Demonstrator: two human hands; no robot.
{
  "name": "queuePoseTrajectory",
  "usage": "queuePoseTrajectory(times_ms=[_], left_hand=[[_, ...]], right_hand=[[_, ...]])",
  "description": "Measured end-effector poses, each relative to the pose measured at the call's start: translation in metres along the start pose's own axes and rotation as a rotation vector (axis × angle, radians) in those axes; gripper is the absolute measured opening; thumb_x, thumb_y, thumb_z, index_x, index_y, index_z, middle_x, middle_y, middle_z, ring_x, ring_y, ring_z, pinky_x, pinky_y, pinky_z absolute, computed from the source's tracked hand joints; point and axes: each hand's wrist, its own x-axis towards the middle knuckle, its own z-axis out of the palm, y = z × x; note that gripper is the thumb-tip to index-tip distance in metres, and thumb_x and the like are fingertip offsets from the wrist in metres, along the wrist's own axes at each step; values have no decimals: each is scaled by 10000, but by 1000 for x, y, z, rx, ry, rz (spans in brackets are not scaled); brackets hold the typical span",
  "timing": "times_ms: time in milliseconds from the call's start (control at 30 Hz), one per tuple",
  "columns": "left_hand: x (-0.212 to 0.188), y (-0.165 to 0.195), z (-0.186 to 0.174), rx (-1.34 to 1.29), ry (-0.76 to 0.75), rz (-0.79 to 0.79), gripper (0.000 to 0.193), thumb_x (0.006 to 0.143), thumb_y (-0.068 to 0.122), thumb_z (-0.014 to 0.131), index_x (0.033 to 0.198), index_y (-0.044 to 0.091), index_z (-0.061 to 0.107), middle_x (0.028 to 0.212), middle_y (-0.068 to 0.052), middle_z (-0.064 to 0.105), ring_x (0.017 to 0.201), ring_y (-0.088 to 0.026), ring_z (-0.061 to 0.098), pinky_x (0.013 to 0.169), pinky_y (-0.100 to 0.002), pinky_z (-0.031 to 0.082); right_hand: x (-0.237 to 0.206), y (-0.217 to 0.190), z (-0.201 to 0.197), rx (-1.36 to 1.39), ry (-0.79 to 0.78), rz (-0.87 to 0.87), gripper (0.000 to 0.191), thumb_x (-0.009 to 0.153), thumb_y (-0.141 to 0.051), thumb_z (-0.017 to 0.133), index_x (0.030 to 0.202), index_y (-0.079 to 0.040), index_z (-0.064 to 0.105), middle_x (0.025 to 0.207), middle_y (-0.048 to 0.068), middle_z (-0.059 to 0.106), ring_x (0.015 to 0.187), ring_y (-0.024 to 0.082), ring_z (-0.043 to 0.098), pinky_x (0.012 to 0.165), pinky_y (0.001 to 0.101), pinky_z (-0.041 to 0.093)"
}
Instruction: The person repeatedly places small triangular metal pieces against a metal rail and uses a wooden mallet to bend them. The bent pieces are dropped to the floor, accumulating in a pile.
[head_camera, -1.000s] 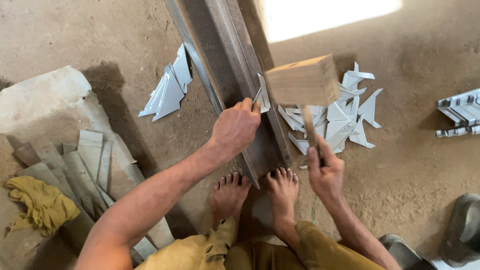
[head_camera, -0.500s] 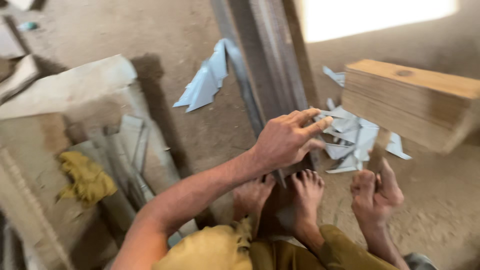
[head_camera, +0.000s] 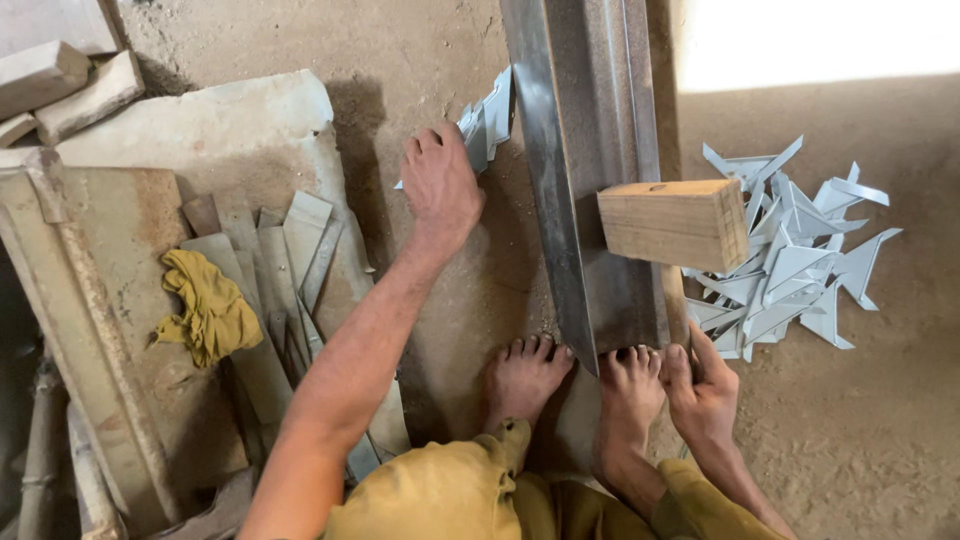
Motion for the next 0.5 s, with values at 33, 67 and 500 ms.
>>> queuePoseTrajectory(times_ms=[33, 67, 500], left_hand=[[-1, 1, -9, -5, -9, 25, 369, 732, -27, 707, 1090, -25, 619, 1080, -247, 573, 1017, -449, 565, 786, -532, 487], [-2, 2, -18, -101, -9, 73, 327, 760, -2, 728, 1076, 21, 647, 1078, -219, 610, 985, -411, 597, 770, -512, 498], [-1, 44, -41, -1086, -867, -48, 243, 883, 60, 741, 1078, 73, 596, 787, -35, 731, 672, -66, 637, 554, -283, 502]], right_hand=[[1, -8, -2, 65, -16, 40, 464, 1066, -135, 605, 1503, 8, 546, 772, -19, 572, 686, 32, 498, 595, 209, 447], [1, -18, -5, 29, -5, 85, 473, 1043, -128, 606, 1494, 1, 549, 764, -8, 588, 662, 43, 508, 565, 223, 443], [9, -49, -6, -171, 9, 41, 223, 1081, -203, 548, 1148, -17, 651, 603, -32, 508, 539, 48, 467, 493, 242, 395]])
